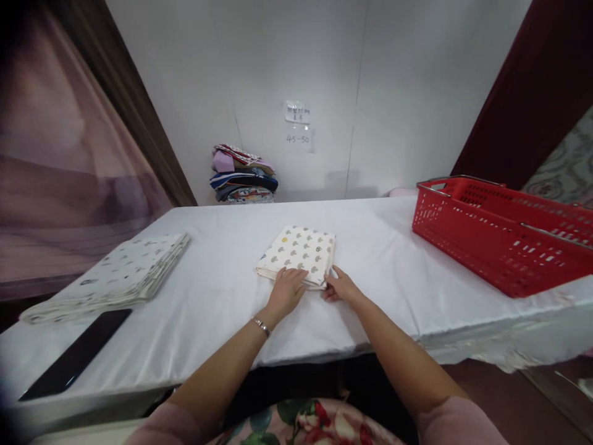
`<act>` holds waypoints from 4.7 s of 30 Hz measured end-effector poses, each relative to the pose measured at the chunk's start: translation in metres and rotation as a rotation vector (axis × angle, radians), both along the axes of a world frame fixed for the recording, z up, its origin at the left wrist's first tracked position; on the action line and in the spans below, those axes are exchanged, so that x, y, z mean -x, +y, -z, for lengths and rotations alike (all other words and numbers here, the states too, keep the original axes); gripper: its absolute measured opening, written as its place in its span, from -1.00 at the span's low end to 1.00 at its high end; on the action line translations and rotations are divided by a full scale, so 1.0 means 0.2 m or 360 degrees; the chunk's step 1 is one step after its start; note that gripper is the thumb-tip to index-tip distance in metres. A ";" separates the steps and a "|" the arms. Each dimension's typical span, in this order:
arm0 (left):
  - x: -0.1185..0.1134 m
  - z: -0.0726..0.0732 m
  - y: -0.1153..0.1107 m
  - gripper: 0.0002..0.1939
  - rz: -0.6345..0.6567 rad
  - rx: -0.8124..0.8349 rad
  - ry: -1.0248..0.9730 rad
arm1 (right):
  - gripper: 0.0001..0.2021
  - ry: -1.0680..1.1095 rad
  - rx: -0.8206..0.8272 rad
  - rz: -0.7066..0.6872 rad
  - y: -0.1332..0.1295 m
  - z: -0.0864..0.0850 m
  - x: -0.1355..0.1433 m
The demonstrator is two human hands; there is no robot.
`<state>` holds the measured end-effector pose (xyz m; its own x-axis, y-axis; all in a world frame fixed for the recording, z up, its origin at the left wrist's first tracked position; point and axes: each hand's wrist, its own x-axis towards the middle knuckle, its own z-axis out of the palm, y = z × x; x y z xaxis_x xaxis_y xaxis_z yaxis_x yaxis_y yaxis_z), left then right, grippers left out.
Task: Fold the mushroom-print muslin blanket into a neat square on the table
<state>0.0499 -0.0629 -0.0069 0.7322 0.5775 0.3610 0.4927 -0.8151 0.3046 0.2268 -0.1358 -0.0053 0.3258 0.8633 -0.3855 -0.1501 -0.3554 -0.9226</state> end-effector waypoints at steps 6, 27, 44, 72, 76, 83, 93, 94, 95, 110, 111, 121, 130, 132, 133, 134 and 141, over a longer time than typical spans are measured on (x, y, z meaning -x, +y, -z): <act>-0.12 0.01 -0.01 -0.72 0.0088 0.0049 -0.0071 | -0.26 0.0135 -0.0077 0.0039 -0.05 0.03 0.01; -0.18 0.05 -0.04 -0.76 -0.0172 0.0170 -0.0397 | -0.74 -0.0152 -0.0173 0.0289 0.05 0.11 -0.03; -0.17 0.10 -0.01 -0.80 -0.0148 0.0247 -0.0674 | -0.91 -0.0387 -0.0193 0.0327 0.27 0.09 -0.11; -0.18 0.11 -0.06 -0.65 -0.0061 -0.0094 -0.0230 | -0.83 -0.0386 0.0060 0.0175 0.40 0.06 -0.22; -0.17 0.13 -0.05 -0.66 -0.0054 -0.0130 -0.0275 | -0.78 -0.0430 0.0180 0.0134 0.46 0.04 -0.23; -0.17 0.15 -0.04 -0.64 0.0027 -0.0132 -0.0191 | -0.79 -0.0432 0.0294 0.0097 0.49 0.03 -0.23; -0.18 0.14 -0.05 -0.64 -0.0027 -0.0041 -0.0208 | -0.76 -0.0254 0.0271 0.0194 0.51 0.01 -0.28; -0.18 0.14 -0.06 -0.63 -0.0026 -0.0045 -0.0217 | -0.76 -0.0258 0.0283 0.0209 0.52 0.02 -0.28; -0.18 0.14 -0.06 -0.63 -0.0017 -0.0051 -0.0224 | -0.76 -0.0269 0.0293 0.0224 0.53 0.02 -0.28; -0.18 0.11 -0.09 -0.59 0.0040 0.0065 -0.0287 | -0.84 -0.0918 -0.0045 0.0350 0.53 0.08 -0.31; -0.18 0.11 -0.09 -0.59 0.0041 0.0068 -0.0289 | -0.85 -0.0994 -0.0074 0.0347 0.53 0.08 -0.31; -0.18 0.11 -0.12 -0.54 0.0030 0.0057 -0.0259 | -0.46 -0.1489 -0.0426 0.0027 0.48 0.20 -0.15; -0.09 0.09 -0.20 -0.56 0.0030 0.0054 -0.0281 | -0.53 -0.2033 -0.0514 -0.0220 0.32 0.17 -0.09; -0.02 0.08 -0.16 -0.57 -0.0053 0.0024 -0.0342 | -0.54 -0.2105 -0.0560 -0.0385 0.23 0.17 -0.04; 0.02 0.08 -0.12 -0.57 -0.0144 0.0004 -0.0388 | -0.55 -0.2116 -0.0546 -0.0446 0.19 0.17 -0.02; 0.06 0.08 -0.07 -0.58 -0.0266 -0.0013 -0.0440 | -0.55 -0.2127 -0.0527 -0.0470 0.16 0.17 -0.01; 0.27 0.07 0.31 -0.59 -0.0877 0.0307 -0.0545 | -0.60 -0.2295 -0.0856 -0.0691 0.05 0.15 0.07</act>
<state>-0.0041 -0.0004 -0.0214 0.1748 0.9113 0.3728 0.6708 -0.3874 0.6324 0.2125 -0.1264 -0.0357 -0.1632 0.9109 0.3789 0.9391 0.2612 -0.2234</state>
